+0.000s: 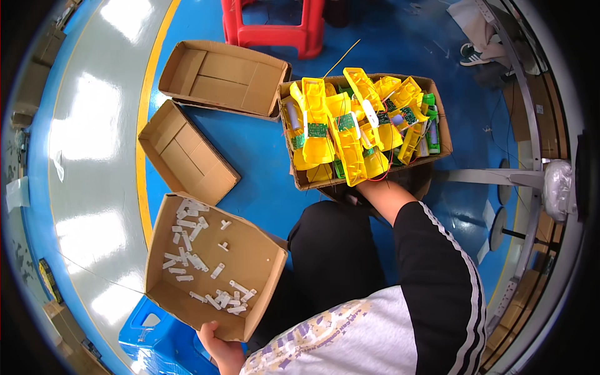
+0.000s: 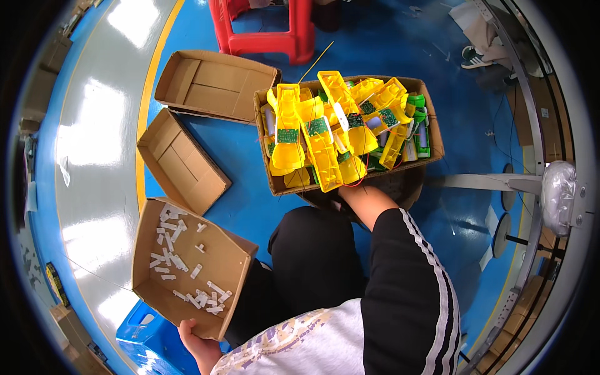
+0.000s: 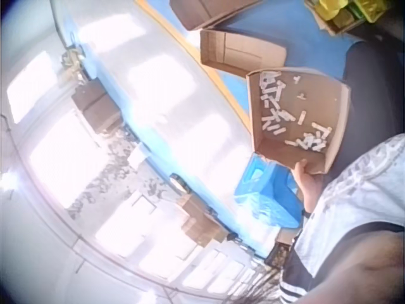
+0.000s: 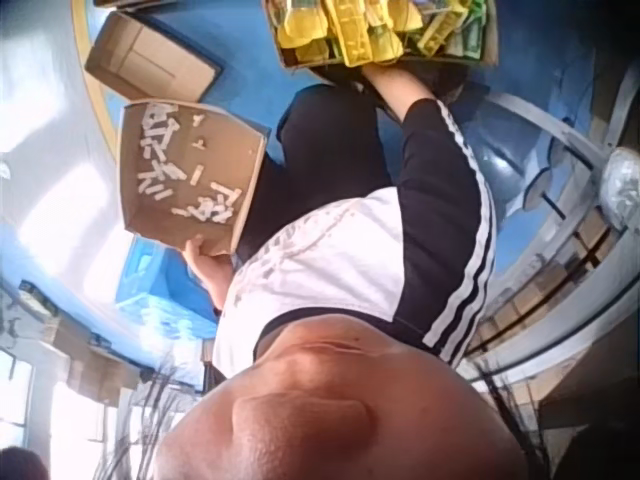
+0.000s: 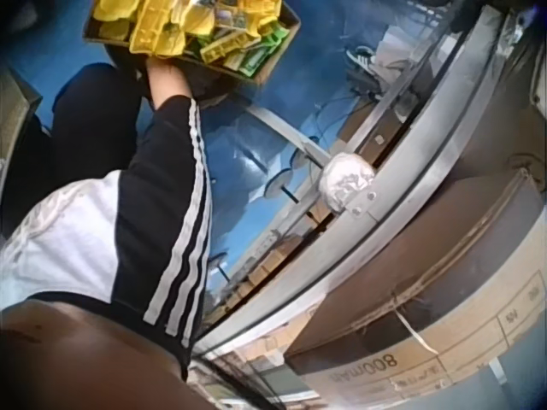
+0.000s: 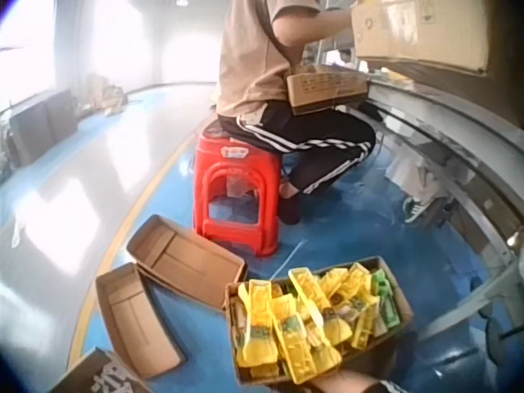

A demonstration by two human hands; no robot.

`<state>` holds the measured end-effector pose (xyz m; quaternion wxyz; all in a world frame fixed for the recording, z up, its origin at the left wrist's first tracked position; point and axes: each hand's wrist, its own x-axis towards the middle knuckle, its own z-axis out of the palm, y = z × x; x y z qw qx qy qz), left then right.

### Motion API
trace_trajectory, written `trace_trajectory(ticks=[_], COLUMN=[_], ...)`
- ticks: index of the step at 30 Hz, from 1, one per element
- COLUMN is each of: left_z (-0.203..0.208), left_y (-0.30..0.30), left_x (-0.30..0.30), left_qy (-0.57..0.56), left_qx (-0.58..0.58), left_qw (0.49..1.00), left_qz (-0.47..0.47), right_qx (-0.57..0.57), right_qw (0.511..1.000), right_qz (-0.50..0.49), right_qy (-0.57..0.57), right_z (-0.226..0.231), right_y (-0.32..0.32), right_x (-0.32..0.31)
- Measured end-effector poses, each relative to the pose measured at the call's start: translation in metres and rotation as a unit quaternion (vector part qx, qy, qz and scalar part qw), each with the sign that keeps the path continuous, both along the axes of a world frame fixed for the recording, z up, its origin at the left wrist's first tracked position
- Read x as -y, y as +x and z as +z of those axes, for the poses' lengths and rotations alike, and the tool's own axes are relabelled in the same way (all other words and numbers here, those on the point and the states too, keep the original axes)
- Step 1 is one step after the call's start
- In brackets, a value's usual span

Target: Assembling small yellow handheld electronic devices on an industrial production line.

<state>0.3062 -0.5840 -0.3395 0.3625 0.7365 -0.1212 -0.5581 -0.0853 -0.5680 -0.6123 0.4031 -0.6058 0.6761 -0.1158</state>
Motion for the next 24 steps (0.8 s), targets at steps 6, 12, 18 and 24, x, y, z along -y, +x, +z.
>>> trace_trajectory(ticks=[6, 12, 18, 24], left_z=[0.008, 0.006, 0.003, 0.006], left_y=[-0.002, -0.004, -0.003, -0.003], left_x=[0.009, 0.012, 0.011, 0.012], left_qy=[0.022, 0.013, -0.006, -0.022], left_qx=[-0.002, -0.005, -0.025, -0.049], left_qw=[1.0, 1.0, 0.999, 0.998], left_qz=[-0.009, -0.008, -0.025, -0.044], right_qx=[0.031, 0.051, 0.07, 0.118], right_qw=[0.999, 0.998, 0.996, 0.988], right_qz=[-0.025, -0.039, -0.046, -0.1], right_qy=[0.018, 0.028, 0.03, 0.022], right_z=[0.02, 0.042, 0.066, 0.044], right_y=[0.015, -0.004, -0.031, -0.048], right_x=[0.002, -0.015, -0.02, -0.062])
